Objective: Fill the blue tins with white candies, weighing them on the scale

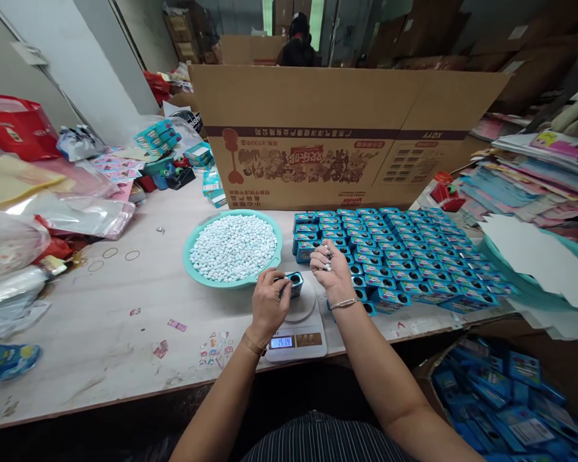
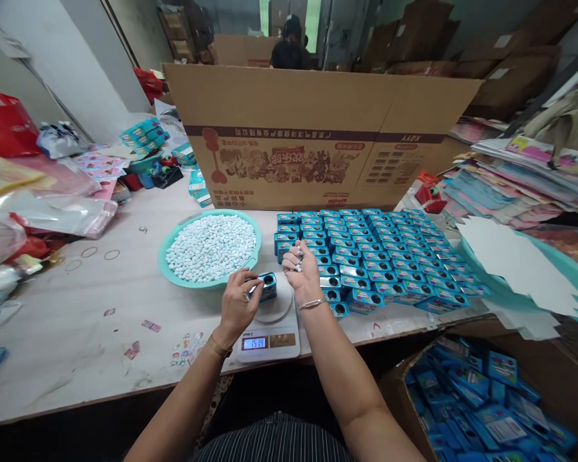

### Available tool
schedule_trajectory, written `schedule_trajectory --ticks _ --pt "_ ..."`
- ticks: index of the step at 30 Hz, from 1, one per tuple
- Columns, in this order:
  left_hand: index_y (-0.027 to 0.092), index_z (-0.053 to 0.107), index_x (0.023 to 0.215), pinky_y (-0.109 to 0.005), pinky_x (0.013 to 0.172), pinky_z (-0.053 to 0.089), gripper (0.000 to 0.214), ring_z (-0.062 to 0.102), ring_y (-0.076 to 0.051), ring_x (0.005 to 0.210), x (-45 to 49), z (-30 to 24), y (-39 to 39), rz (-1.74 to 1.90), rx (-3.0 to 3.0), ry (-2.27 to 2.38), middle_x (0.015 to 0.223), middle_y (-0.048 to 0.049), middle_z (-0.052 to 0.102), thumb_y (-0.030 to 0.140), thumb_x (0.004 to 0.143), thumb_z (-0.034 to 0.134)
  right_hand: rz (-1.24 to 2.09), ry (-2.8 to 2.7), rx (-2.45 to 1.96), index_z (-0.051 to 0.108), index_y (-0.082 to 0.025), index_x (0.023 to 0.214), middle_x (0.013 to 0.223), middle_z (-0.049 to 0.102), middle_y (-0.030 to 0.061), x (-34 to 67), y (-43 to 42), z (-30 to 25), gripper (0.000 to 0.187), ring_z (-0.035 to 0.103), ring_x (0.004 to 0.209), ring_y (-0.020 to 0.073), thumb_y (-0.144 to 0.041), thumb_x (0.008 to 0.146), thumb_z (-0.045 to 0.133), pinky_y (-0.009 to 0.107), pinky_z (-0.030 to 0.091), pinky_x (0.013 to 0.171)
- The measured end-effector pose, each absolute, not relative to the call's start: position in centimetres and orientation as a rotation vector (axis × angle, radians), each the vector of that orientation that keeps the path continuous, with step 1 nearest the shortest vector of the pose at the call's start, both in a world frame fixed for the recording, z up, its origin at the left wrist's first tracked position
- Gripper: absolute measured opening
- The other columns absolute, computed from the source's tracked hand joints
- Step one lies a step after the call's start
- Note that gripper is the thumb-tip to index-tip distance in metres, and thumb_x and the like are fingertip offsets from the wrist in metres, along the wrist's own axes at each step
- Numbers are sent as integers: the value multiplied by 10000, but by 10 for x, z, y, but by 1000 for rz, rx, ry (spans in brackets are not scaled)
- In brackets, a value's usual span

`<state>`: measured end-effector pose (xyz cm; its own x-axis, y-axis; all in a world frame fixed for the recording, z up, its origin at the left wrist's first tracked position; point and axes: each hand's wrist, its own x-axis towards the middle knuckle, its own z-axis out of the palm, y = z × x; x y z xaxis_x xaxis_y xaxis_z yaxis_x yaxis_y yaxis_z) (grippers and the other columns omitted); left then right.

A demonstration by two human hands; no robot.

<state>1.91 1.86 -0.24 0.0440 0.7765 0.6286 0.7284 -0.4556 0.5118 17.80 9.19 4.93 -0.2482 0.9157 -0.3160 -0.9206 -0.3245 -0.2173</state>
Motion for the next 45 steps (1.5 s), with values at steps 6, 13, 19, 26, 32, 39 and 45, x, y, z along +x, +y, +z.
schedule_trajectory --ticks 6,13,19,26,32,39,45 --pt "232 714 1006 -471 981 512 187 596 -262 1138 17 -1 20 1412 2245 1458 996 -63 710 203 924 548 1828 -88 -538 442 -214 762 501 359 -120 168 91 51 234 289 339 36 -244 942 587 127 219 314" --pt "209 698 1057 -491 980 495 204 633 -267 1097 14 -6 14 1447 2217 1584 1025 -79 739 197 926 543 1814 -135 -566 442 -219 758 504 356 -113 168 90 48 231 281 343 42 -260 951 562 126 220 318" --pt "244 645 1199 -576 1102 372 296 590 -267 1234 24 -4 8 1368 2241 1458 1226 -81 698 172 949 502 1786 -138 -612 440 -218 756 489 341 -114 158 90 53 243 248 331 47 -284 984 492 127 214 297" --pt "194 606 1255 -429 1041 489 354 618 -236 1184 0 2 6 1579 1775 1576 1237 -117 674 264 908 600 1466 -440 -770 494 -209 743 529 391 -105 134 85 44 292 284 363 23 -387 831 707 121 234 322" --pt "207 630 1197 -416 1012 512 328 641 -232 1125 6 -7 7 1486 1856 1529 1179 -102 692 247 872 626 1333 -581 -783 501 -214 717 530 358 -102 129 81 39 320 293 394 33 -432 796 721 127 266 353" --pt "196 644 1164 -406 1002 513 290 651 -224 1098 3 -10 5 1486 1804 1537 1150 -100 704 235 878 618 1409 -511 -781 507 -202 718 531 357 -103 129 83 40 309 287 382 23 -405 815 719 125 249 345" --pt "191 667 1114 -393 957 536 243 664 -217 1063 -11 -8 -9 1565 1632 1622 1109 -92 713 287 900 602 1642 -320 -726 461 -218 749 513 320 -117 147 87 47 267 246 342 32 -352 912 625 133 208 305"
